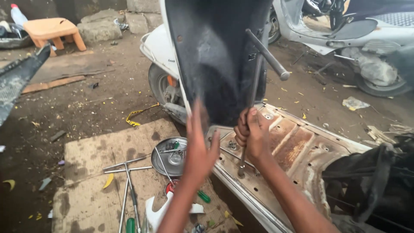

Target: Using tools such as a T-handle wrench and screwdriver to adjust and tighten bolts on the internal frame of a scooter under the floorboard.

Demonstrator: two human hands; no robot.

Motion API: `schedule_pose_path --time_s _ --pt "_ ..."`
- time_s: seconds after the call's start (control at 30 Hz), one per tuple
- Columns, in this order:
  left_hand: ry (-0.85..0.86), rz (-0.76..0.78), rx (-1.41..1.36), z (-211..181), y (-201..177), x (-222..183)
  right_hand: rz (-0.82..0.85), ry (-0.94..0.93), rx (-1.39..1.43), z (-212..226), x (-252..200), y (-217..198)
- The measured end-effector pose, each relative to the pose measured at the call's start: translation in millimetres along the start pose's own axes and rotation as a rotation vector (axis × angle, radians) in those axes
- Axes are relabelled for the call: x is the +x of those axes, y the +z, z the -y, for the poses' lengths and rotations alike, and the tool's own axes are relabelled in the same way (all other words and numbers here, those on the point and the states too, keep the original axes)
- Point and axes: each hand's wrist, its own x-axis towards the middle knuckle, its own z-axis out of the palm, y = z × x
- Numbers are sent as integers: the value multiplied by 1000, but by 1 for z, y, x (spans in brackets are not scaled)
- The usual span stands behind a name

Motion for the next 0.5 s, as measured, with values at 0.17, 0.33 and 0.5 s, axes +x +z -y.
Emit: schedule_pose_path --time_s 0.17,0.33,0.5 --pt "720 88 224 -111 -23 132 115 59 109 0 1 -17" --pt "383 747 876 -172 18 173 71 194 -50 1 -14 -15" --pt "443 630 915 -193 60 165 -168 23 -936 159 -57 26"
